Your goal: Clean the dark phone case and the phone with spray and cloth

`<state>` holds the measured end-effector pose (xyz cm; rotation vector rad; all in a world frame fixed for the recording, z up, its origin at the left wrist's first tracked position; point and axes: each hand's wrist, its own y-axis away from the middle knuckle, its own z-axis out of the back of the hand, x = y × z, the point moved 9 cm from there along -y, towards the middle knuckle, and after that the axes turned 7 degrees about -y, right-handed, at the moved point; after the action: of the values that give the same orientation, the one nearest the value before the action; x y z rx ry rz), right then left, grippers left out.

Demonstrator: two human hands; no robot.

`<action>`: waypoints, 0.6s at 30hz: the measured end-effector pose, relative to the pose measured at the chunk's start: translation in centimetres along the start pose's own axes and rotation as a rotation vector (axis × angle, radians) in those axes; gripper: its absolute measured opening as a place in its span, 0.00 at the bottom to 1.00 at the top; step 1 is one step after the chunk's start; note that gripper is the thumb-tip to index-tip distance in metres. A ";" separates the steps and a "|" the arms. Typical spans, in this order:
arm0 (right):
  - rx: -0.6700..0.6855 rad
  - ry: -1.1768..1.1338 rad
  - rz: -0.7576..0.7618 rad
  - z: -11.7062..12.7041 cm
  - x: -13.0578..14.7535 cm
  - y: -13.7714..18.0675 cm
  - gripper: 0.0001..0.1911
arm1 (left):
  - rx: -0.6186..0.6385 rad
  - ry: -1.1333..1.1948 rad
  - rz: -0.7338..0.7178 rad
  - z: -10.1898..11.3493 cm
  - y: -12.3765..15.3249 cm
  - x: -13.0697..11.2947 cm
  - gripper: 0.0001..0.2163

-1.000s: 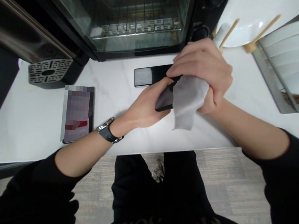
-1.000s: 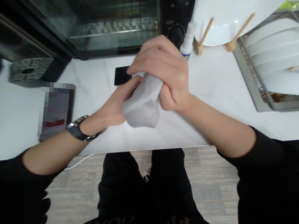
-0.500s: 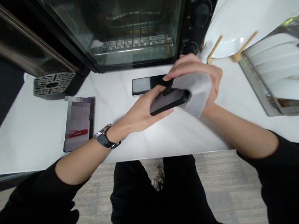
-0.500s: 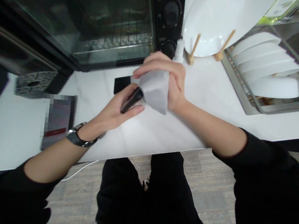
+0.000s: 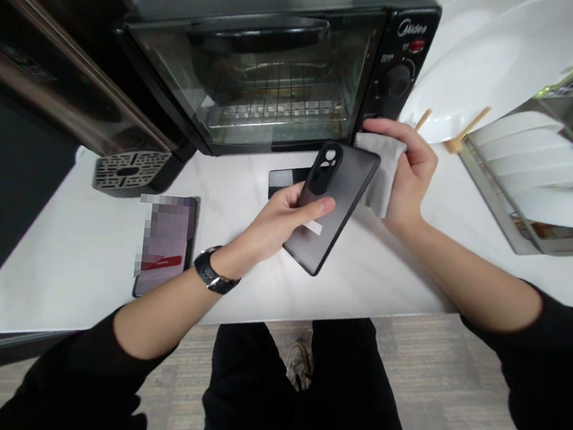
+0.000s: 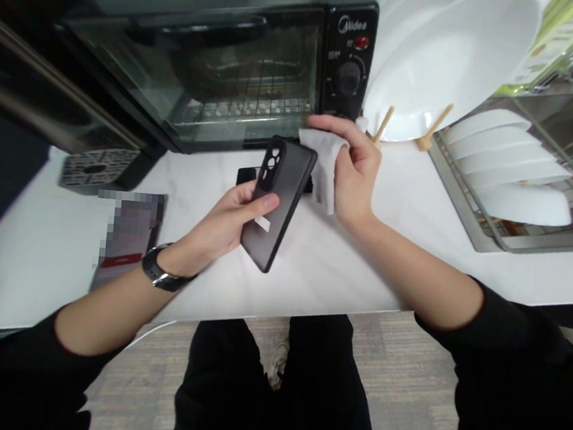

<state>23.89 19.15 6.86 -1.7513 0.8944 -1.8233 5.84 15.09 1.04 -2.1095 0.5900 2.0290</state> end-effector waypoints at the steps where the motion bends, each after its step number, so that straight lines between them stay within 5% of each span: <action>1: -0.038 -0.010 -0.004 0.1 0.3 -0.1 0.14 | -0.024 0.019 0.030 0.1 0.1 0.3 0.22; 4: -0.126 -0.040 -0.001 0.4 0.8 -0.4 0.02 | -0.019 0.118 0.099 -0.4 0.4 1.2 0.18; 7: -0.129 0.024 0.067 0.4 1.8 -0.5 0.04 | 0.035 0.243 0.113 -1.5 0.6 1.5 0.21; 10: 0.138 0.150 0.071 -1.9 2.3 -0.1 0.03 | 0.050 0.315 0.093 -2.0 0.5 1.6 0.34; 14: 0.574 0.219 0.137 -5.9 3.1 2.2 0.08 | 0.000 0.247 0.035 -1.6 -0.2 1.2 0.21; 18: 0.696 0.123 0.235 -7.2 3.9 3.5 0.13 | -0.005 0.206 0.032 -1.3 -0.5 1.2 0.32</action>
<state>16.04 14.94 7.19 -1.0660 0.3994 -1.7990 7.24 14.88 -0.12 -2.3445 0.6523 1.8424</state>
